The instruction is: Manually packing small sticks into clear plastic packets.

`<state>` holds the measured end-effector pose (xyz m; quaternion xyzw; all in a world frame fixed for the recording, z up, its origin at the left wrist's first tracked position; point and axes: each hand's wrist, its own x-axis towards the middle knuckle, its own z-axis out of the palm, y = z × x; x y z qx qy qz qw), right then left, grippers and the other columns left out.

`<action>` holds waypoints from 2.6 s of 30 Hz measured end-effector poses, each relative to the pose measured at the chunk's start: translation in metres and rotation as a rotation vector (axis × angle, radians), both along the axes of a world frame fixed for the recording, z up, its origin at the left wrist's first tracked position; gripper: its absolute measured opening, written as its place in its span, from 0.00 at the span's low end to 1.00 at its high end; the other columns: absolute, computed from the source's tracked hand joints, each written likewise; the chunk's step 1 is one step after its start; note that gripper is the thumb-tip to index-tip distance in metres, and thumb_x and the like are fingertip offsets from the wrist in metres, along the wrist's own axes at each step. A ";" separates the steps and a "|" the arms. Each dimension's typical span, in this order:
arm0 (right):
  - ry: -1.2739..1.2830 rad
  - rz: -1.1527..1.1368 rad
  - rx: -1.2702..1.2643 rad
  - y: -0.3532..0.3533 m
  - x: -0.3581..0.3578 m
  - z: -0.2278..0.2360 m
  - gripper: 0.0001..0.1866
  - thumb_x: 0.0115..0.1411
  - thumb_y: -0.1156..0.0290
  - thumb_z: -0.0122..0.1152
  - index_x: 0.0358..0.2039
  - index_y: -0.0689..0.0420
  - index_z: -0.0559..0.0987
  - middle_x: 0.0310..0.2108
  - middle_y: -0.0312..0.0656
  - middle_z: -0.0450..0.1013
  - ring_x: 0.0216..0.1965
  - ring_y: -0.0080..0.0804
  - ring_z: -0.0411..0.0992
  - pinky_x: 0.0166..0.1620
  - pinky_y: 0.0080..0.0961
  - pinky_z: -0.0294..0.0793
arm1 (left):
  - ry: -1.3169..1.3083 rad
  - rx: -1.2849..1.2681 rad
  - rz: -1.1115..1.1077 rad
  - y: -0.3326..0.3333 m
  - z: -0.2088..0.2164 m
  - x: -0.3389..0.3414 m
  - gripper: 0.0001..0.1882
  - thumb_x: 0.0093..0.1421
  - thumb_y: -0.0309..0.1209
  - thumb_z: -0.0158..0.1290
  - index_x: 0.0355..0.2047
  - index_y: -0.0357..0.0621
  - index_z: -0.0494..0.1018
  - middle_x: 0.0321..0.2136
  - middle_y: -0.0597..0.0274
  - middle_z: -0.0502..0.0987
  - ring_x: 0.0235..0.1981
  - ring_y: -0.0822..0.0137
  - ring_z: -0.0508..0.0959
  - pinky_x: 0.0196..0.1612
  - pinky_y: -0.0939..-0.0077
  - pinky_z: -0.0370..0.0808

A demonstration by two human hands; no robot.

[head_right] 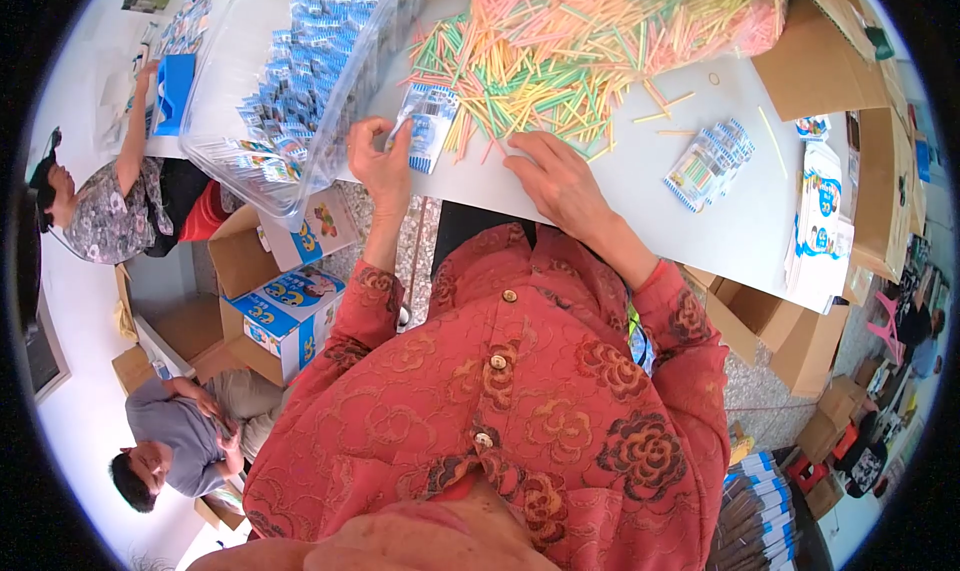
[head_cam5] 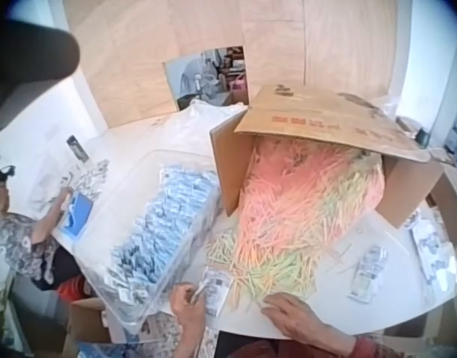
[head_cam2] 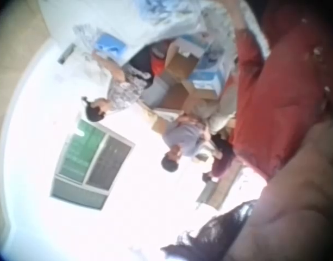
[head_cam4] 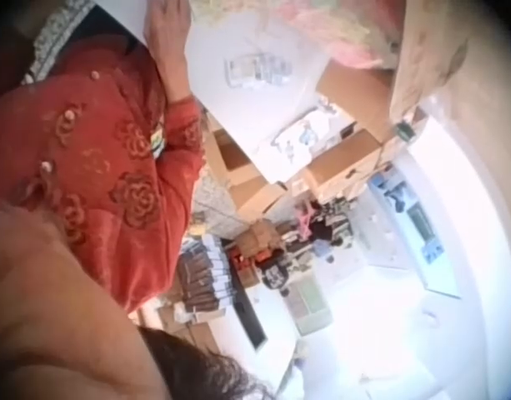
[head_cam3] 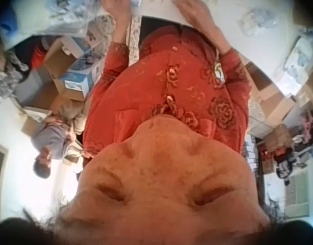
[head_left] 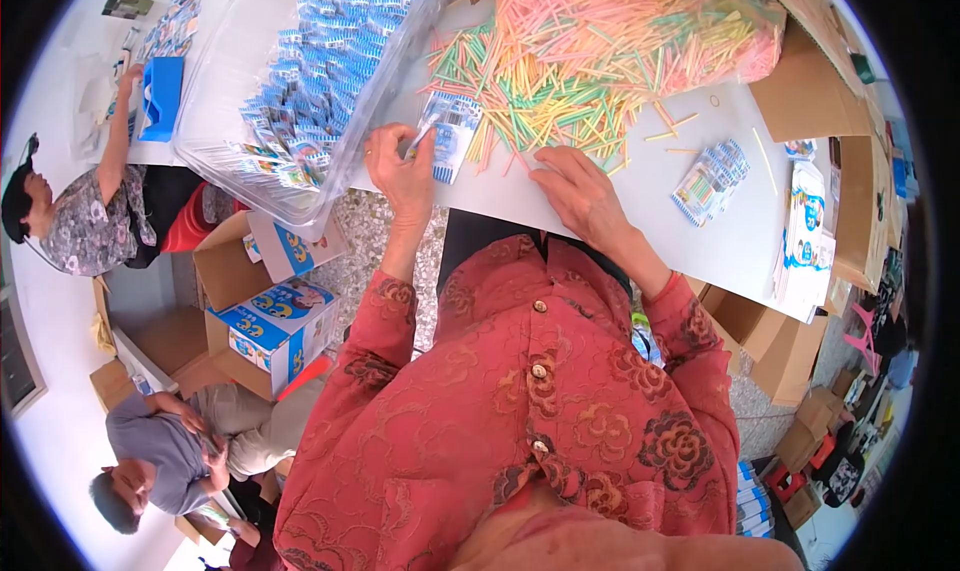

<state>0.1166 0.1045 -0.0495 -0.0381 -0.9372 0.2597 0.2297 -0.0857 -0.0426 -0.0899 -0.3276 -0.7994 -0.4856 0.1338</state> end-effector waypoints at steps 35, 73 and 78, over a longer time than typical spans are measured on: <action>-0.259 0.141 -0.378 0.029 -0.058 0.057 0.09 0.54 0.68 0.62 0.30 0.61 0.76 0.29 0.44 0.70 0.32 0.40 0.70 0.34 0.33 0.67 | -0.575 0.016 -0.505 -0.009 0.060 0.038 0.06 0.52 0.23 0.60 0.30 0.35 0.76 0.27 0.61 0.77 0.27 0.76 0.75 0.33 0.84 0.71; -0.043 0.160 -0.328 -0.008 0.035 0.073 0.09 0.50 0.78 0.61 0.34 0.59 0.76 0.33 0.40 0.72 0.27 0.33 0.72 0.28 0.25 0.71 | -0.570 0.036 -0.713 -0.010 0.061 0.109 0.07 0.46 0.19 0.61 0.20 0.37 0.72 0.19 0.63 0.74 0.18 0.75 0.71 0.22 0.82 0.67; -0.076 -0.097 -0.525 0.027 0.025 0.068 0.13 0.50 0.80 0.62 0.38 0.61 0.76 0.36 0.45 0.73 0.31 0.35 0.73 0.31 0.23 0.71 | -0.505 0.018 -0.611 -0.016 0.052 0.089 0.09 0.45 0.20 0.63 0.20 0.37 0.71 0.18 0.65 0.73 0.18 0.78 0.69 0.22 0.83 0.65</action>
